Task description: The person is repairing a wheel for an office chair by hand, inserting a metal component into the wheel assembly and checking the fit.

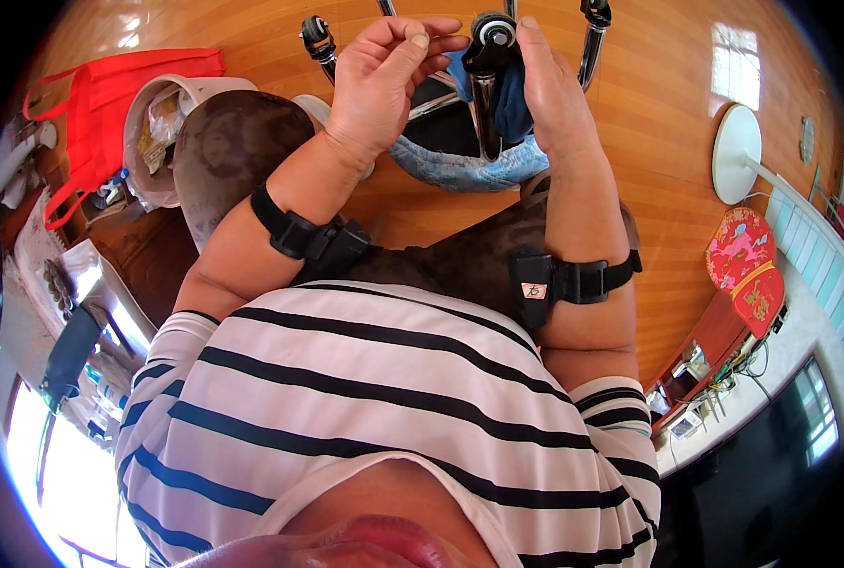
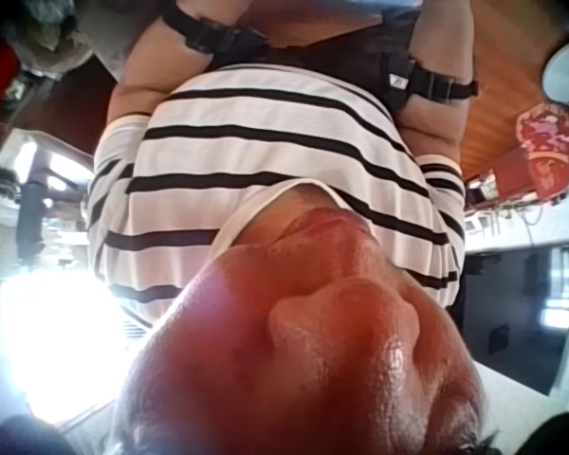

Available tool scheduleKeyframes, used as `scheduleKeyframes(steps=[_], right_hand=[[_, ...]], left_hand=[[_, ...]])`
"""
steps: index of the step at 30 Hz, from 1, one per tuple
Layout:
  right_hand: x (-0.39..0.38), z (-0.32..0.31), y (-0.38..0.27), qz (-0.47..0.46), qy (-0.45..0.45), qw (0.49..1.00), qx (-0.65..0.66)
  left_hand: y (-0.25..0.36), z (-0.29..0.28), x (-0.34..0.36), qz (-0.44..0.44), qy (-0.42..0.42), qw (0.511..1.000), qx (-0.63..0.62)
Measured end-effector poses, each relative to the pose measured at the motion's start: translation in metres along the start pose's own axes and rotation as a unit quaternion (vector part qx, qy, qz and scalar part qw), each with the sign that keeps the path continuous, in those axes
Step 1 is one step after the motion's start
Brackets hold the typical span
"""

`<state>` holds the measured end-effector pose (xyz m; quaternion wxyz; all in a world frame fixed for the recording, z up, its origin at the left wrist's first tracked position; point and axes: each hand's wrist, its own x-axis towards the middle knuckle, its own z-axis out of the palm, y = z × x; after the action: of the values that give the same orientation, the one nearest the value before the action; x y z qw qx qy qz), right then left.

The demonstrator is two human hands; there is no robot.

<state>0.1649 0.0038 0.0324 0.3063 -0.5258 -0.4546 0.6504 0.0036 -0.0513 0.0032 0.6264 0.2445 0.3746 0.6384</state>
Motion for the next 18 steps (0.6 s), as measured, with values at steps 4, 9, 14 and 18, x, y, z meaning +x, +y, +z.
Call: scheduleKeyframes(steps=[4,9,14,18], right_hand=[[-0.001,0.002,-0.003,0.017,0.001,1.000,0.009],[0.000,0.004,-0.005,0.028,-0.011,0.999,0.024],[0.012,-0.011,0.015,0.127,0.049,0.990,-0.025],[0.013,-0.014,0.016,0.050,0.004,0.999,0.005]], left_hand=[[0.000,-0.003,0.001,-0.018,0.011,0.999,-0.045],[0.019,-0.001,-0.001,-0.010,0.033,0.997,-0.075],[0.121,-0.032,-0.007,0.088,0.057,0.994,0.036],[0.200,-0.169,-0.034,0.238,0.184,0.907,0.296]])
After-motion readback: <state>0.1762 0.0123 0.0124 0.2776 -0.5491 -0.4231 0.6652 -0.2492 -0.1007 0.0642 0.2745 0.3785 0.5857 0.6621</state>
